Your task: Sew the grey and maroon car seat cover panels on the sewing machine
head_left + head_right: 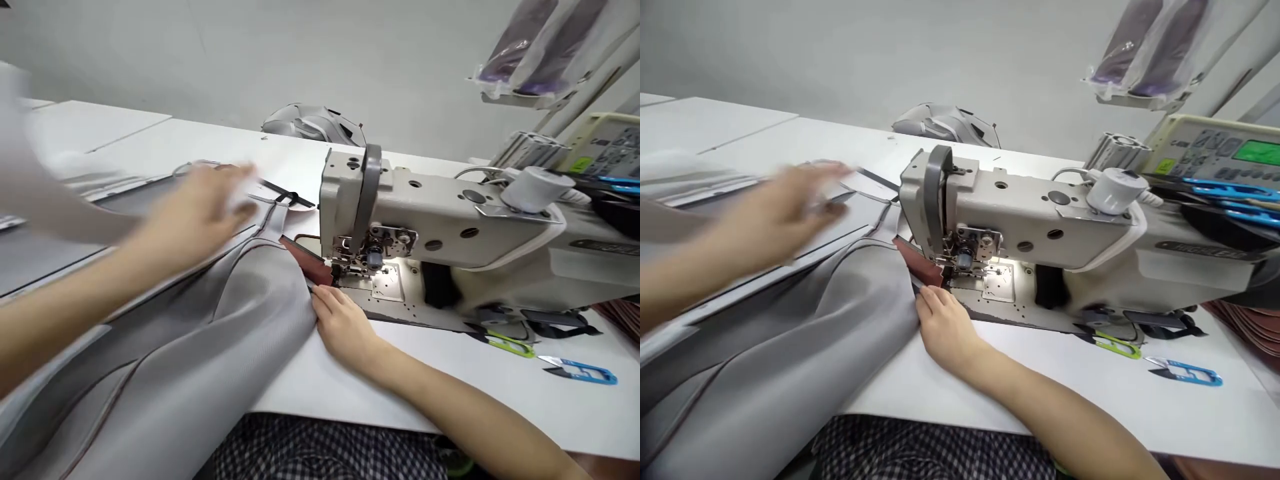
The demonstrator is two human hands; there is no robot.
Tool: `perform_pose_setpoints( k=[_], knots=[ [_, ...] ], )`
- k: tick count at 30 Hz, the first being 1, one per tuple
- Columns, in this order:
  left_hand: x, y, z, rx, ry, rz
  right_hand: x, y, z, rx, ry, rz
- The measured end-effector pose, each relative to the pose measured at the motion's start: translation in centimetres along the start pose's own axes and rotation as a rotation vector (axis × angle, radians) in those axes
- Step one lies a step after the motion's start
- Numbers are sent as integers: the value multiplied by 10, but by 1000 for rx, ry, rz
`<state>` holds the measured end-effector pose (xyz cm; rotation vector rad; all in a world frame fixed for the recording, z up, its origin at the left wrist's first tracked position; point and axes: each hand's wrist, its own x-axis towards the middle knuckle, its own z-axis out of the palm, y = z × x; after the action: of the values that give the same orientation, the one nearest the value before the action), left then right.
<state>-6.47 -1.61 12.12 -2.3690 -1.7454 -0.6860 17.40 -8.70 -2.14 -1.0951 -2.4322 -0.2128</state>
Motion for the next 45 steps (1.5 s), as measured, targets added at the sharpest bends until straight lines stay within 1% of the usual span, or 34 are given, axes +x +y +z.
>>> perform_pose_setpoints(
  k=[1, 2, 3, 4, 5, 6, 7, 8, 10, 11, 12, 14, 15, 16, 18, 20, 21, 23, 25, 28, 29, 31, 36, 40, 45],
  knots=[
    [0, 4, 18, 15, -62, 49, 0, -2, 6, -63, -14, -18],
    [0, 7, 38, 43, -118, 130, 0, -4, 11, -115, -24, -28],
    [0, 8, 59, 83, -158, 235, 0, -6, 13, -148, -35, -27],
    [-1, 7, 78, 126, -171, 354, 2, -7, 15, -160, -47, -17],
    [0, 3, 95, 160, -160, 457, 4, -7, 16, -157, -59, 3],
    [1, -5, 109, 188, -137, 527, 8, -7, 16, -146, -71, 27],
    [2, -14, 119, 205, -120, 558, 13, -6, 17, -133, -84, 47],
    [3, -24, 124, 214, -105, 559, 19, -6, 18, -125, -94, 60],
    [5, -41, 126, 202, -64, 538, 29, -6, 21, -128, -102, 65],
    [5, -46, 124, 170, -47, 554, 34, -7, 23, -134, -103, 69],
    [4, -47, 122, 115, -42, 605, 36, -8, 24, -140, -104, 76],
    [2, -42, 118, -54, -74, 742, 38, -10, 23, -138, -100, 100],
    [1, -38, 117, -143, -106, 785, 38, -11, 21, -124, -93, 111],
    [0, -34, 117, -218, -138, 792, 36, -12, 18, -97, -84, 114],
    [0, -28, 120, -317, -184, 715, 32, -12, 10, -4, -75, 98],
    [2, -26, 123, -388, -206, 610, 27, -11, 5, 96, -73, 95],
    [3, -26, 125, -413, -219, 582, 26, -10, 4, 127, -65, 91],
    [4, -25, 126, -415, -228, 596, 25, -8, 6, 127, -22, 70],
    [3, -24, 125, -342, -186, 679, 26, -7, 10, 74, 20, 29],
    [-2, -22, 123, -261, -98, 805, 28, -8, 13, -13, 11, 15],
    [-4, -21, 122, -266, -93, 830, 28, -9, 13, -32, 3, 19],
    [-6, -22, 122, -298, -130, 858, 29, -11, 13, -50, -11, 28],
    [-7, -23, 126, -352, -267, 785, 29, -10, 14, -33, -48, 33],
    [-6, -23, 130, -388, -290, 758, 29, -9, 15, -26, -40, 28],
    [-6, -22, 131, -359, -343, 760, 28, -9, 16, -17, -45, 23]
  ],
)
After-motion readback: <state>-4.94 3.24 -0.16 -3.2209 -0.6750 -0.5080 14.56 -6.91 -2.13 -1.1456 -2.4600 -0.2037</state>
